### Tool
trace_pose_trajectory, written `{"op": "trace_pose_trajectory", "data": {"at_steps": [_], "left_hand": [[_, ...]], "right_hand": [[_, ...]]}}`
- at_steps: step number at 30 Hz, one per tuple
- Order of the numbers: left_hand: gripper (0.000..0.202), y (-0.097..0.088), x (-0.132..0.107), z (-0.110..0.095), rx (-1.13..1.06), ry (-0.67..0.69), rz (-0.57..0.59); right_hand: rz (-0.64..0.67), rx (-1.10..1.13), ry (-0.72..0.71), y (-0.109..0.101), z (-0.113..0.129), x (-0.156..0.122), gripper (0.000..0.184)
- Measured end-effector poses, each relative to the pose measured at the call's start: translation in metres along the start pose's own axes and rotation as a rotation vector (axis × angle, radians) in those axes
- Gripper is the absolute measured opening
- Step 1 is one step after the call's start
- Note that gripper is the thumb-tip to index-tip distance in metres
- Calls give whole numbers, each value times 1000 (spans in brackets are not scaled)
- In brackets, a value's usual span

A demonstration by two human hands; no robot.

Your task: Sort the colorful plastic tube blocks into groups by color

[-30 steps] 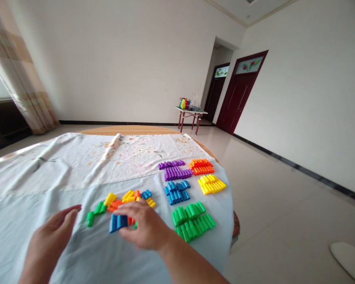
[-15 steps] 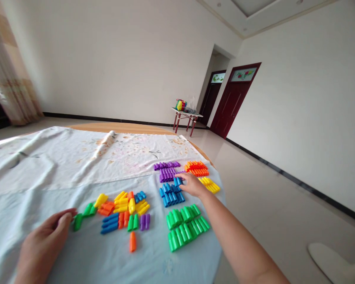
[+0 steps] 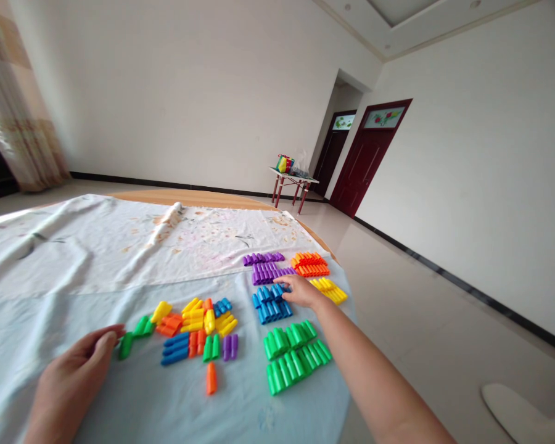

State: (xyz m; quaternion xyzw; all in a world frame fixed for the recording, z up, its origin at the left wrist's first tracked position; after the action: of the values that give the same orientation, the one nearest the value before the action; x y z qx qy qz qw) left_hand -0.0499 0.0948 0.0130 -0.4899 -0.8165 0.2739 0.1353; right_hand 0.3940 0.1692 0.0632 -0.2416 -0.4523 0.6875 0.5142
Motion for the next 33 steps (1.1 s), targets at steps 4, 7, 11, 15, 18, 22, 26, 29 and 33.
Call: {"op": "trace_pose_trajectory", "data": {"at_steps": [4, 7, 11, 15, 18, 22, 26, 29, 33], "left_hand": [[53, 2, 0, -2, -7, -4, 5], [51, 3, 1, -1, -15, 2, 3], [50, 1, 1, 0, -7, 8, -8], [45, 1, -2, -2, -29, 31, -22], [43, 1, -6, -4, -75, 51, -39], [42, 3, -8, -3, -119, 80, -35], [45, 2, -8, -1, -143, 113, -40], [45, 0, -10, -1, -143, 127, -49], [43, 0, -12, -3, -118, 133, -53]], "right_hand": [[-5, 7, 20, 1, 3, -2, 51], [-15, 12, 25, 1, 6, -4, 49], [-69, 19, 24, -12, 14, -10, 50], [-303, 103, -16, -42, 49, -28, 36], [-394, 208, -70, -39, 94, -43, 26], [-290, 317, -214, 8, 159, -51, 23], [-244, 308, -230, 52, 185, -48, 23], [-231, 210, -214, 70, 187, -45, 25], [-191, 93, -235, 84, 194, -46, 29]]}}
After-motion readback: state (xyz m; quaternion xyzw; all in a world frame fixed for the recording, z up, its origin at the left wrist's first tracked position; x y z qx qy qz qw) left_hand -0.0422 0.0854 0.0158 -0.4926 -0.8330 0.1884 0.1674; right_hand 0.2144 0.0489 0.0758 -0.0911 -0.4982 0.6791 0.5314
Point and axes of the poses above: each hand's wrist, its own x-axis towards the middle knuckle, its own y-axis out of the palm, z = x × y, the point moved 9 cm from there along x, towards the middle knuckle, and after that the axes turned 5 degrees about -x, right-handed, at the moved point
